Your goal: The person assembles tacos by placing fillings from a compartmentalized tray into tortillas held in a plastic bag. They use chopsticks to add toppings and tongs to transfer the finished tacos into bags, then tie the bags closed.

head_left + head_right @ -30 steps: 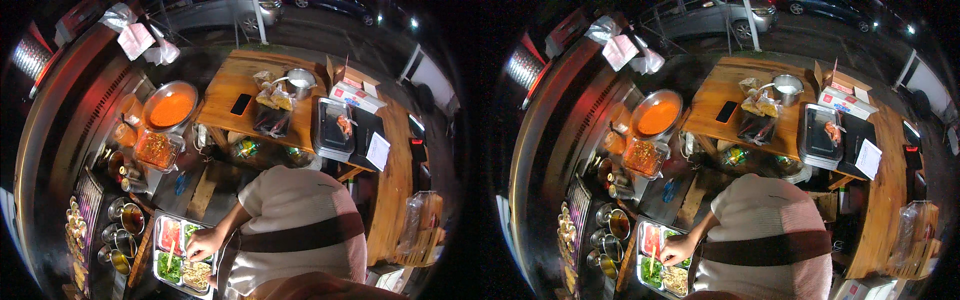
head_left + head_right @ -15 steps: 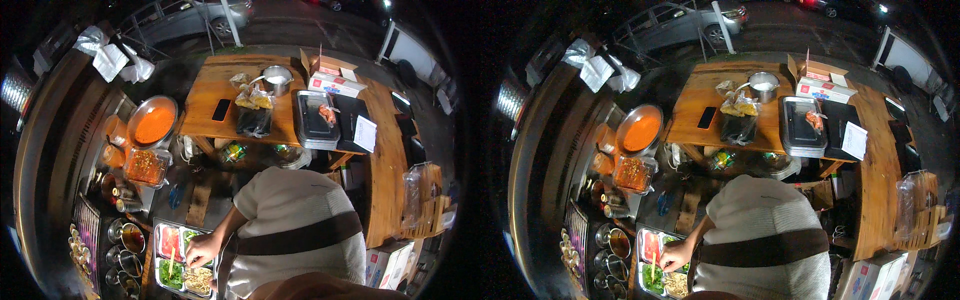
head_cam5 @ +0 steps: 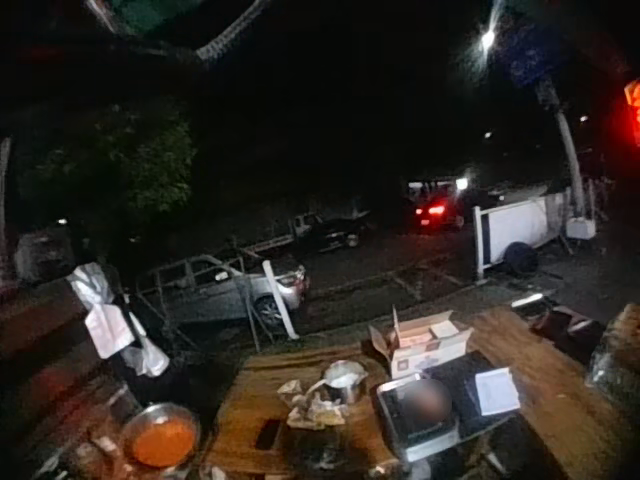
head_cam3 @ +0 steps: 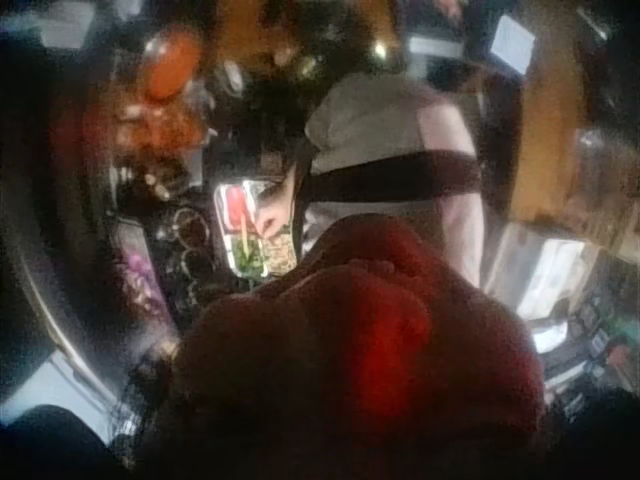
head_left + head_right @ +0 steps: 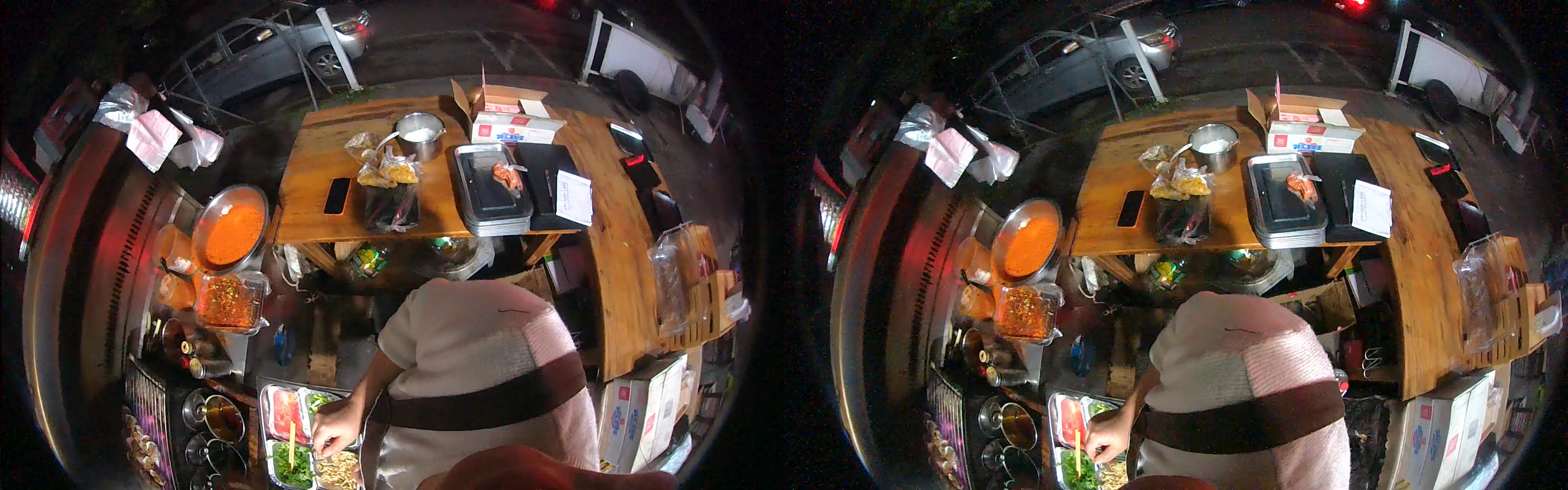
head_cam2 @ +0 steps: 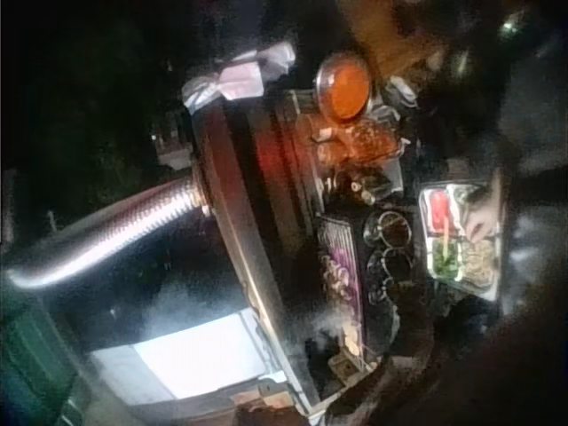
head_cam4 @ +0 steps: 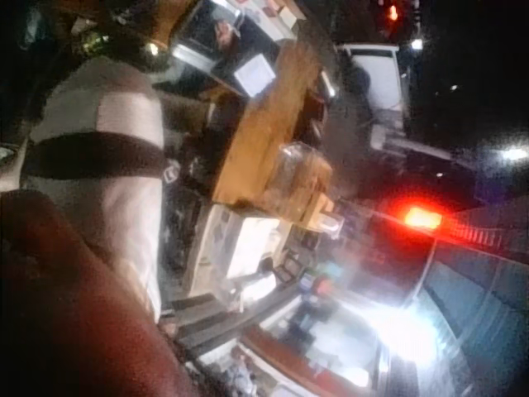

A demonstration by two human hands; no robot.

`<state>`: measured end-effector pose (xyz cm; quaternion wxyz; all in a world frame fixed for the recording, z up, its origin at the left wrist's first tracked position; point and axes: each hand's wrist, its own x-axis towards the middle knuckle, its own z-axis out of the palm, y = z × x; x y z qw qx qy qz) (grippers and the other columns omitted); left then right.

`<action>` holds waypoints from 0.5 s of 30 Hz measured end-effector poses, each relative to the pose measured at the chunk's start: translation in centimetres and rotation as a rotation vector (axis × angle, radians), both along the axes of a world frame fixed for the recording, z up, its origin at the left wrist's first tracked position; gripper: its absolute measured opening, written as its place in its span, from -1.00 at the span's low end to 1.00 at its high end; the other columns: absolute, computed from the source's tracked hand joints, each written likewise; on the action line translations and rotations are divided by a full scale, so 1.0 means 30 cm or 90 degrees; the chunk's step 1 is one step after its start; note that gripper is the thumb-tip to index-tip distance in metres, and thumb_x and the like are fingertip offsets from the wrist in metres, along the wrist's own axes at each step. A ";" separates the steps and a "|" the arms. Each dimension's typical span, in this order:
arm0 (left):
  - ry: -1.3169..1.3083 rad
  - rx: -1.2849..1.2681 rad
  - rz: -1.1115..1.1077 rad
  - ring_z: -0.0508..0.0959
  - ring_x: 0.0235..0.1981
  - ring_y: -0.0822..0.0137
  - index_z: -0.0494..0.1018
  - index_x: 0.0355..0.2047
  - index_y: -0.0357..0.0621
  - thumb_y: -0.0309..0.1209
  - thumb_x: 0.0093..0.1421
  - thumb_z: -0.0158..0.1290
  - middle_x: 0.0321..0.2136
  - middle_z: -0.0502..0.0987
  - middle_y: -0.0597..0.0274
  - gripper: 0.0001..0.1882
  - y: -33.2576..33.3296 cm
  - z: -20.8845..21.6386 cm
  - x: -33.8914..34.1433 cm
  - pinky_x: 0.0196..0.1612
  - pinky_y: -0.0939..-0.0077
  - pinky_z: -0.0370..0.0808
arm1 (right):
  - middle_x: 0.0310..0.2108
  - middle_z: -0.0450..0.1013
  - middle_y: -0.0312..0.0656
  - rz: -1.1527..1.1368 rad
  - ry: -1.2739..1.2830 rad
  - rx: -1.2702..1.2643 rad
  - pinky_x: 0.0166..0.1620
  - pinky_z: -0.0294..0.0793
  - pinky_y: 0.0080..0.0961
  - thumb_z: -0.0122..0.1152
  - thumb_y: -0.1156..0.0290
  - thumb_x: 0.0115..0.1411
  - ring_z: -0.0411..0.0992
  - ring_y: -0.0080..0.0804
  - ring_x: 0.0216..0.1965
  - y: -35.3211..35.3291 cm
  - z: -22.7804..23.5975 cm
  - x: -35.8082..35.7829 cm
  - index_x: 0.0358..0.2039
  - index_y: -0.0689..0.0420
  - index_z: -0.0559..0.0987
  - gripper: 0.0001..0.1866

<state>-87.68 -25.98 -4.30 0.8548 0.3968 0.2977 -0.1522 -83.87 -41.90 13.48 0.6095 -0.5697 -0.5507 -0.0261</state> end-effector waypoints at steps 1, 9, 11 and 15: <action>0.000 0.001 -0.008 0.41 -0.58 0.25 0.35 -0.50 -0.20 -0.35 -0.10 -0.07 -0.49 0.40 0.07 -0.81 -0.003 0.003 0.008 -0.53 0.49 0.39 | -0.65 0.37 -0.15 0.000 -0.004 -0.003 -0.54 0.29 -0.43 0.04 0.38 0.04 0.37 -0.24 -0.58 0.005 -0.003 -0.004 -0.57 0.19 0.45 -0.84; -0.007 0.010 -0.091 0.41 -0.58 0.25 0.34 -0.48 -0.19 -0.35 -0.11 -0.07 -0.47 0.40 0.06 -0.80 -0.037 0.027 0.091 -0.54 0.50 0.38 | -0.66 0.37 -0.15 0.001 -0.036 -0.036 -0.55 0.29 -0.43 0.05 0.37 0.04 0.37 -0.24 -0.59 0.026 -0.029 -0.018 -0.57 0.19 0.45 -0.84; -0.007 0.016 -0.110 0.41 -0.58 0.25 0.34 -0.47 -0.19 -0.35 -0.11 -0.07 -0.47 0.40 0.06 -0.80 -0.050 0.032 0.110 -0.54 0.50 0.38 | -0.66 0.37 -0.15 -0.009 -0.039 -0.041 -0.55 0.29 -0.43 0.05 0.37 0.04 0.36 -0.24 -0.59 0.021 -0.025 -0.022 -0.57 0.18 0.45 -0.84; -0.004 0.016 -0.126 0.41 -0.58 0.25 0.34 -0.46 -0.19 -0.35 -0.11 -0.07 -0.46 0.39 0.06 -0.80 -0.069 0.040 0.123 -0.55 0.50 0.38 | -0.67 0.36 -0.16 -0.085 -0.054 -0.029 -0.56 0.28 -0.42 0.05 0.36 0.03 0.36 -0.24 -0.61 0.002 -0.004 -0.049 -0.58 0.18 0.45 -0.84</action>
